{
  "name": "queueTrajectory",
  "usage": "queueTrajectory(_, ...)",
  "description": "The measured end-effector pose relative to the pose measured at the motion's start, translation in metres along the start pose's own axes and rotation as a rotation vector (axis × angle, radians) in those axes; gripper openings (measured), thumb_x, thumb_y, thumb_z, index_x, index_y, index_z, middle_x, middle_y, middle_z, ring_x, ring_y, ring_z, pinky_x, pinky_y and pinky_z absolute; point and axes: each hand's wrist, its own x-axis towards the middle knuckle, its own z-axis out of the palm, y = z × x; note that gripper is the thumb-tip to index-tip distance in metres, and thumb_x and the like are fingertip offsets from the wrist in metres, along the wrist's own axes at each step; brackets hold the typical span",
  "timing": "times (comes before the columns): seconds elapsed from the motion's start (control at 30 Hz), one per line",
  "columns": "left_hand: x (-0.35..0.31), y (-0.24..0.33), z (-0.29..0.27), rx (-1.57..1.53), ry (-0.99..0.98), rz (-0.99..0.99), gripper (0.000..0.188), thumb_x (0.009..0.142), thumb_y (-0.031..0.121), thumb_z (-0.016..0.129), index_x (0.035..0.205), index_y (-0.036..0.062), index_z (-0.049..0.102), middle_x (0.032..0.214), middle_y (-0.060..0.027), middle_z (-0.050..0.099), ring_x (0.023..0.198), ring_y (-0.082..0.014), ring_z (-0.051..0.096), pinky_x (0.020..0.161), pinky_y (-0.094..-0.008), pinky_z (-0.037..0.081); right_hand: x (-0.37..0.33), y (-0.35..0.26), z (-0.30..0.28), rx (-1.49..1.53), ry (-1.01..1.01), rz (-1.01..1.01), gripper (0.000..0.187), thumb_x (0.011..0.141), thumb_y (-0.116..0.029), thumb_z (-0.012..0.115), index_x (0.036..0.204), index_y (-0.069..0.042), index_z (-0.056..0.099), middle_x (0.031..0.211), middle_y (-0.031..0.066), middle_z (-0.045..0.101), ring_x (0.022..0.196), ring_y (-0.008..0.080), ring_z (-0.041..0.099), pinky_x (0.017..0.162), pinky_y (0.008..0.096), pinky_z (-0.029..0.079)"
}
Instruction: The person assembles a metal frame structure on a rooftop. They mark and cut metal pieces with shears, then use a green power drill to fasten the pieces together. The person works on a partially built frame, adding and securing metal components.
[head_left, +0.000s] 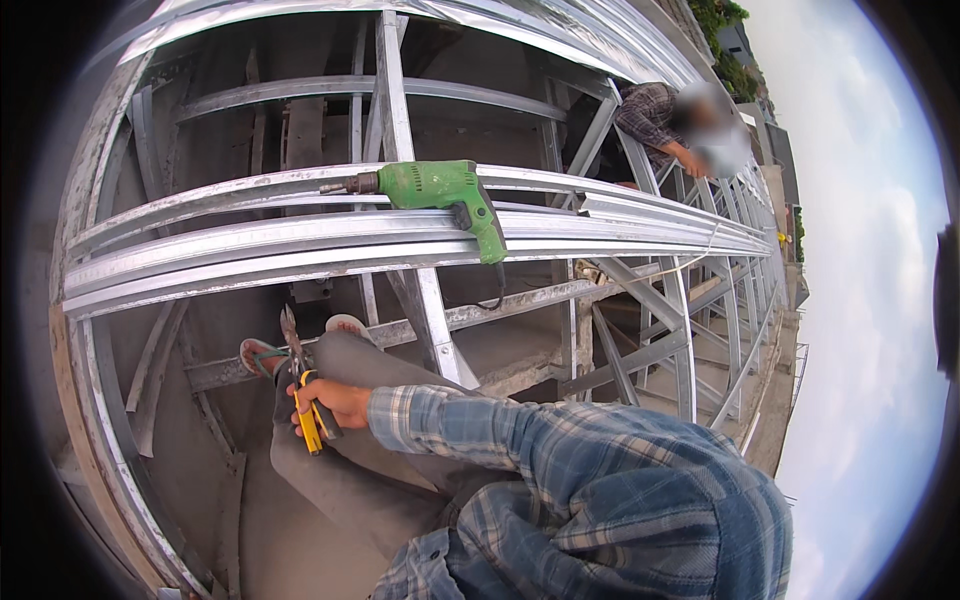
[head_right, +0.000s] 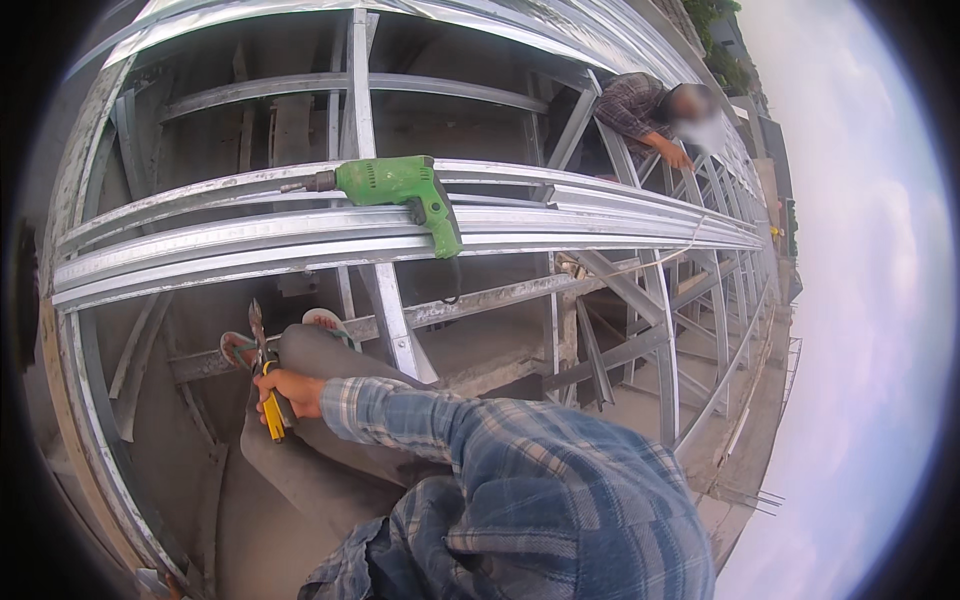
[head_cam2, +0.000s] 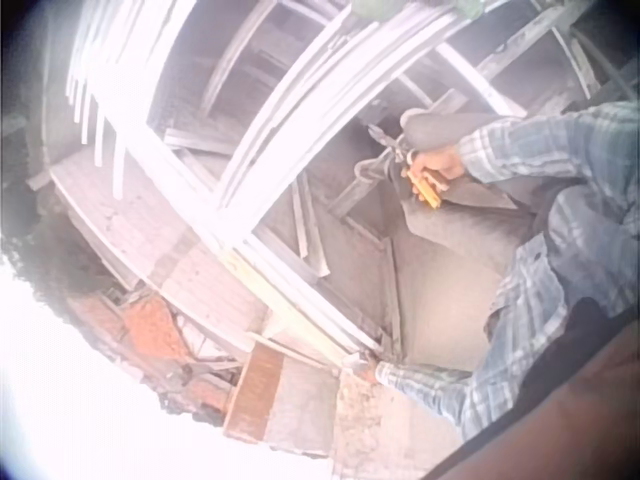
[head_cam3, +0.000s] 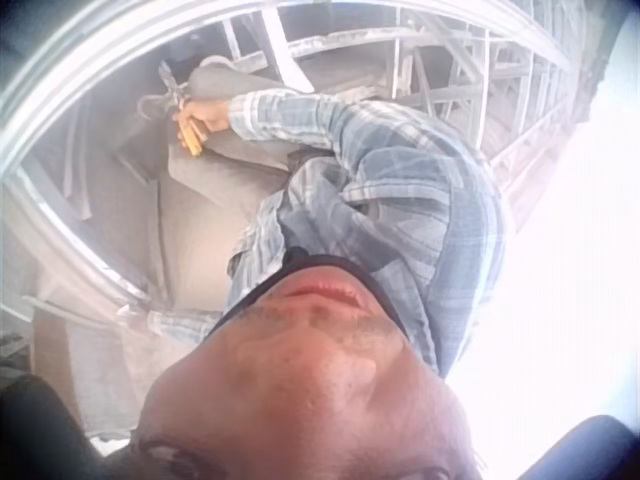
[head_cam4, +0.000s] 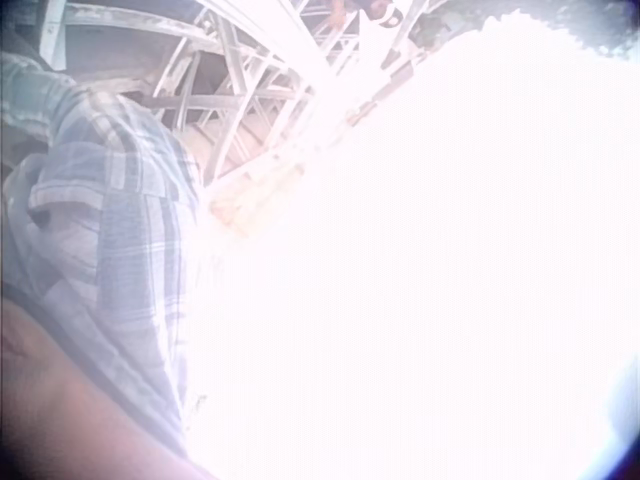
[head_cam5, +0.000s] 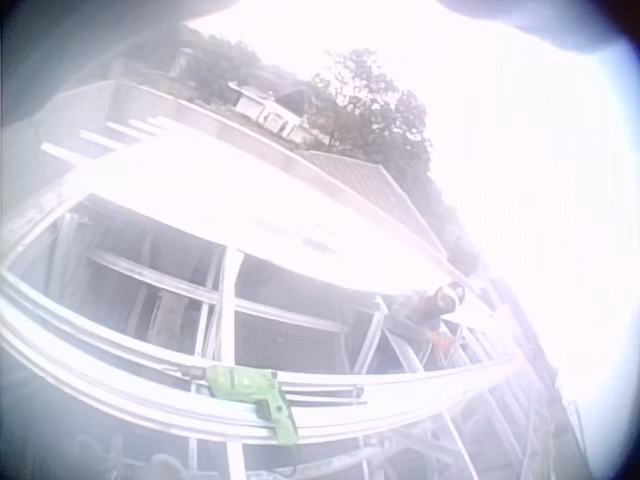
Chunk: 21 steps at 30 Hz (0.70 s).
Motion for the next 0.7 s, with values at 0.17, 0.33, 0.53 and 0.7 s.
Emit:
queueTrajectory(0.17, 0.001, 0.004, 0.000, 0.020, -0.029, 0.007, 0.097, 0.070, 0.057, 0.077, 0.141, 0.0000, 0.046, 0.136, -0.0255, 0.053, 0.121, -0.0397, 0.055, 0.101, -0.0467, 0.046, 0.001, 0.002, 0.000, -0.003, 0.016, -0.002, 0.044, 0.077, -0.012, 0.060, 0.117, -0.014, 0.041, 0.098, 0.0111, 0.056, 0.086, 0.0275, 0.063, 0.079, 0.0433, 0.053)
queueTrajectory(0.33, 0.003, -0.002, -0.010, 0.047, -0.048, 0.009, 0.098, 0.069, 0.057, 0.078, 0.140, -0.0014, 0.046, 0.135, -0.0264, 0.054, 0.118, -0.0404, 0.057, 0.098, -0.0470, 0.048, -0.004, -0.007, -0.001, -0.014, 0.018, -0.005, 0.044, 0.077, -0.011, 0.060, 0.116, -0.014, 0.041, 0.097, 0.0111, 0.056, 0.086, 0.0276, 0.063, 0.079, 0.0427, 0.053)
queueTrajectory(0.53, -0.002, 0.017, -0.039, -0.272, -0.007, -0.016, 0.098, 0.068, 0.056, 0.079, 0.140, -0.0024, 0.046, 0.129, -0.0254, 0.058, 0.114, -0.0379, 0.060, 0.096, -0.0450, 0.050, 0.006, -0.009, 0.008, -0.078, -0.007, 0.050, 0.058, 0.078, -0.010, 0.057, 0.133, -0.015, 0.040, 0.108, 0.0139, 0.057, 0.102, 0.0305, 0.063, 0.089, 0.0473, 0.051)
queueTrajectory(0.7, -0.042, 0.201, -0.159, -1.941, -0.444, -0.166, 0.055, 0.091, 0.033, 0.065, 0.130, -0.0038, 0.052, 0.128, -0.0119, 0.057, 0.116, -0.0225, 0.056, 0.100, -0.0346, 0.043, 0.003, -0.014, -0.002, -0.079, -0.073, -0.006, 0.056, 0.081, -0.010, 0.051, 0.136, -0.007, 0.038, 0.115, 0.0201, 0.056, 0.111, 0.0385, 0.060, 0.097, 0.0547, 0.050)
